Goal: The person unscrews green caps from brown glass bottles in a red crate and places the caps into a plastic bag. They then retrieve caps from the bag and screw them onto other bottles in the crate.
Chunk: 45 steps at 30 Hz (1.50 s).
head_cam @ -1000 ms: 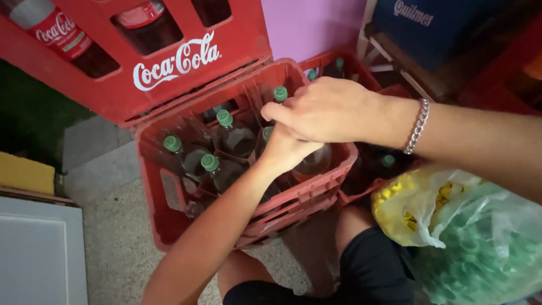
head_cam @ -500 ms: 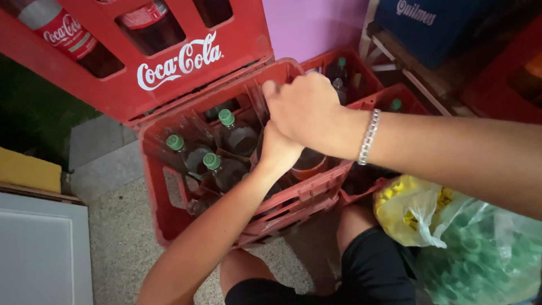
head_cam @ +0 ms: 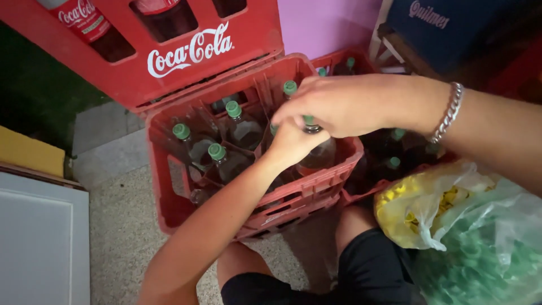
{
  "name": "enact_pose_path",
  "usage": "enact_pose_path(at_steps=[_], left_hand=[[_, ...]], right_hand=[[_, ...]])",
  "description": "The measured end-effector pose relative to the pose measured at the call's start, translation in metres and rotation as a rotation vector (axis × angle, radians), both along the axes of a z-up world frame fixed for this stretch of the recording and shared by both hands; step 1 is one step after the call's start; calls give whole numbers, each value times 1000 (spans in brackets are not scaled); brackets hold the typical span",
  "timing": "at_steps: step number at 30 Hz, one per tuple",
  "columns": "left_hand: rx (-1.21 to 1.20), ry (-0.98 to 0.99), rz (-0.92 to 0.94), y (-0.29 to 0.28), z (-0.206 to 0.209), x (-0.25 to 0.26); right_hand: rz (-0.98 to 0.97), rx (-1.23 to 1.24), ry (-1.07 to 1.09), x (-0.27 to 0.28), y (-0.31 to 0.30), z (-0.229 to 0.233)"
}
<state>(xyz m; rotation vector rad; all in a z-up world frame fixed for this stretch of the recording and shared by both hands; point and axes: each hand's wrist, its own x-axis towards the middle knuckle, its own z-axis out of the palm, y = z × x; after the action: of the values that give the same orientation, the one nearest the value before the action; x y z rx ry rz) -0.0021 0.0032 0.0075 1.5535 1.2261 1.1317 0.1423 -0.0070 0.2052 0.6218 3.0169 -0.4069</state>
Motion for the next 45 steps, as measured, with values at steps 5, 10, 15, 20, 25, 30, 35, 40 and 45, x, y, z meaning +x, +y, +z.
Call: enact_pose_path(at_steps=[5,10,15,20,25,30,35,40,45], left_hand=[[-7,25,5,10,-27,2],[133,-28,-67,18,-38,-1],[34,67,-37,13,-38,4],[40,80,-18,-2,-8,6],[115,-116,-53,11,-26,2],[122,-134,-87,4,-11,0],[182,-134,-112,-26,64,3],[235,-294,-157,-36,88,-2],[101,42,43,-11,19,13]], right_hand=[[-31,-48,188,-9,-3,-13],[-331,449,-65,-12,20,-43],[-436,329,-193,-16,19,-48],[-460,97,-183,-22,2,-16],[-256,149,-205,-20,1,-9],[-122,61,-148,-7,7,-3],[-144,-88,-114,-2,16,6],[-246,-182,-55,-4,10,6],[-336,551,-218,-11,17,-40]])
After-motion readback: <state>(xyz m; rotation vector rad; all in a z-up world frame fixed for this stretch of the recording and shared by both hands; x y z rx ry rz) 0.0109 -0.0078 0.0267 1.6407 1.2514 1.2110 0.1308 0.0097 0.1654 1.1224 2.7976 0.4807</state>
